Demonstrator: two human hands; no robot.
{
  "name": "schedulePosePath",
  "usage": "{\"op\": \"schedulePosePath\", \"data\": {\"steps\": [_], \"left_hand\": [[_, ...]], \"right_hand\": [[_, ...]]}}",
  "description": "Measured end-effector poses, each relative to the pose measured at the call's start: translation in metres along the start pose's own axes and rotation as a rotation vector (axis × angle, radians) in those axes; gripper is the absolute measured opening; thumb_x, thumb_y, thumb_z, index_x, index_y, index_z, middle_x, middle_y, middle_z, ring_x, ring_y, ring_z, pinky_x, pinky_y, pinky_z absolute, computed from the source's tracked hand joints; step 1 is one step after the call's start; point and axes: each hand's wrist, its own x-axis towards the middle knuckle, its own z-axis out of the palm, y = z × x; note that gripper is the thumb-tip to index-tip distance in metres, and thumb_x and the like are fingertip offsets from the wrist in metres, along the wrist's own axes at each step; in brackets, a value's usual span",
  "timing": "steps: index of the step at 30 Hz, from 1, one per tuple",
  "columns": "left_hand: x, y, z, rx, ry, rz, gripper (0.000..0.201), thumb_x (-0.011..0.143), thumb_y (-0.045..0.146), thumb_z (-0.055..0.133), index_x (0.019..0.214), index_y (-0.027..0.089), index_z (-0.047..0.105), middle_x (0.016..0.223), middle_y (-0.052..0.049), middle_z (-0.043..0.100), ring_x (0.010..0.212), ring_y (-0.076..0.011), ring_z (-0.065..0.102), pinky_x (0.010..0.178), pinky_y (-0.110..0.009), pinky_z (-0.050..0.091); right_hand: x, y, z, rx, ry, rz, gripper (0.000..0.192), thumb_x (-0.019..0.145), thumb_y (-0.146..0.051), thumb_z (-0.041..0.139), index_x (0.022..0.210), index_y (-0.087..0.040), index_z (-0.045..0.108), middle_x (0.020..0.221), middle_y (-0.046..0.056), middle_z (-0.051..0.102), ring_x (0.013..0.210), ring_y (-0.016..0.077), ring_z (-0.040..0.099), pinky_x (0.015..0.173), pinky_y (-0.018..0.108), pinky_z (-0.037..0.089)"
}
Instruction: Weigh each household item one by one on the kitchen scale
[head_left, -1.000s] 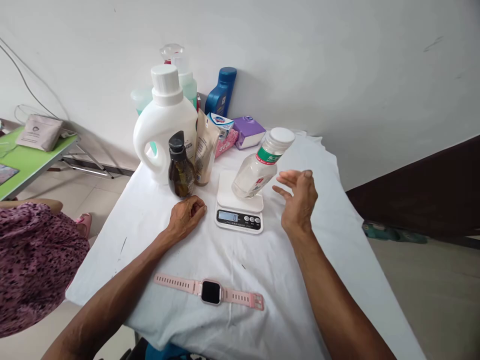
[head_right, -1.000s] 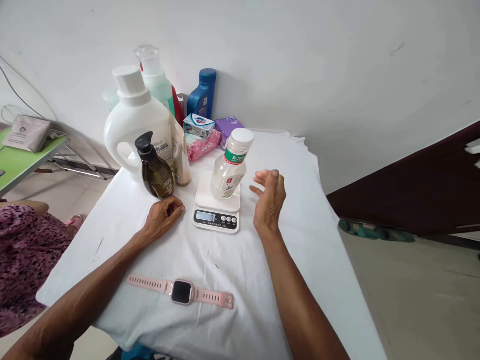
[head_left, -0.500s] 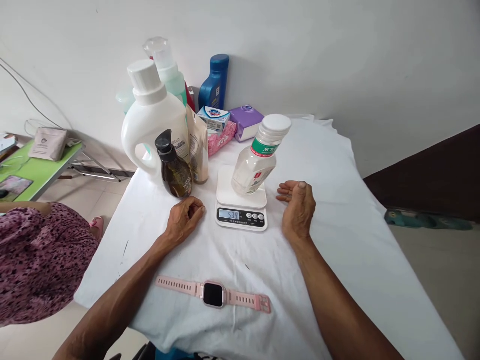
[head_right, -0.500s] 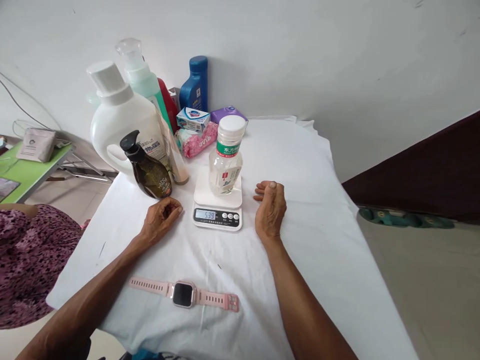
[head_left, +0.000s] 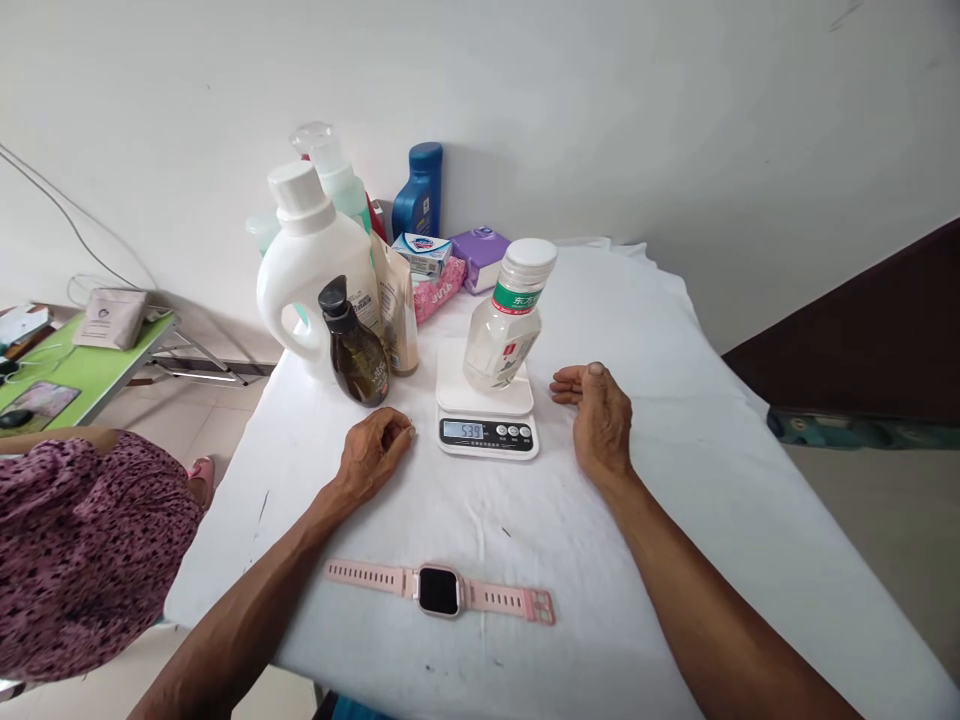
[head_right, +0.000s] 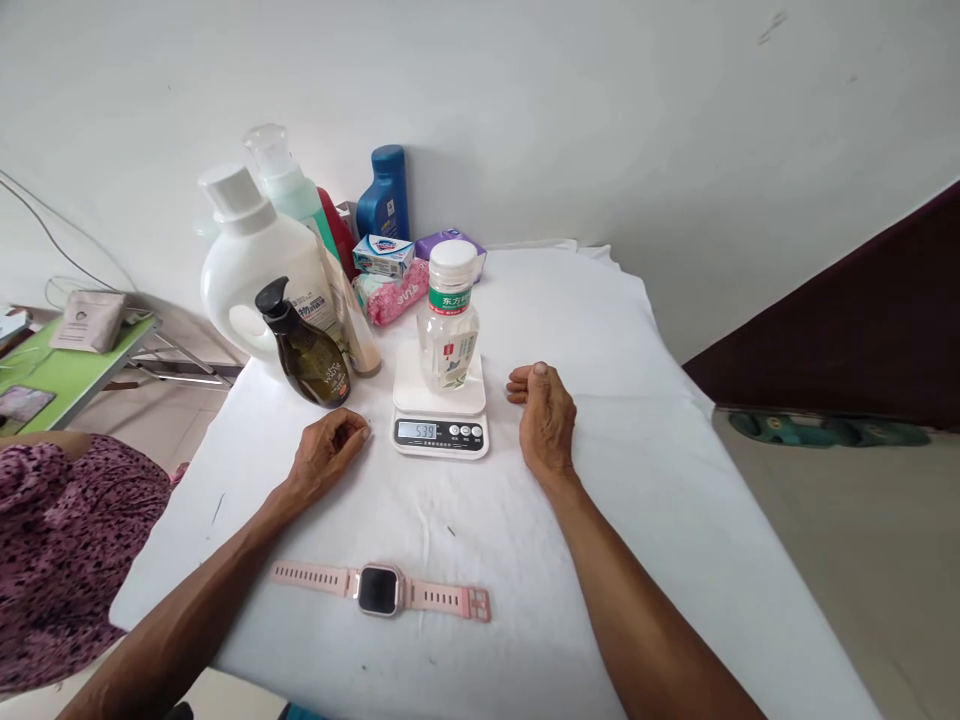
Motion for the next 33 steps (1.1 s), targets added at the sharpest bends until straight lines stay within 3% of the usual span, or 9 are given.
{"op": "schedulePosePath", "data": {"steps": [14, 33], "left_hand": [[-0.001, 0.002, -0.010, -0.204, 0.097, -0.115, 0.026, 0.089, 0.041, 0.062, 0.082, 0.017, 0.063, 0.068, 0.002, 0.057, 0.061, -0.0109, 0.049, 0.058, -0.023, 0.039], [-0.002, -0.001, -0.008, -0.114, 0.145, -0.106, 0.023, 0.089, 0.039, 0.061, 0.083, 0.017, 0.065, 0.072, 0.000, 0.061, 0.064, -0.0116, 0.051, 0.059, -0.023, 0.039]], "right_hand": [[0.000, -0.009, 0.004, -0.035, 0.004, -0.058, 0.071, 0.093, -0.084, 0.032, 0.079, -0.022, 0.062, 0.079, 0.006, 0.068, 0.069, 0.0209, 0.065, 0.069, 0.039, 0.054], [-0.001, -0.010, 0.005, -0.026, 0.016, -0.069, 0.071, 0.092, -0.085, 0.032, 0.075, -0.022, 0.062, 0.077, 0.006, 0.069, 0.064, 0.0196, 0.064, 0.066, 0.037, 0.054]]}}
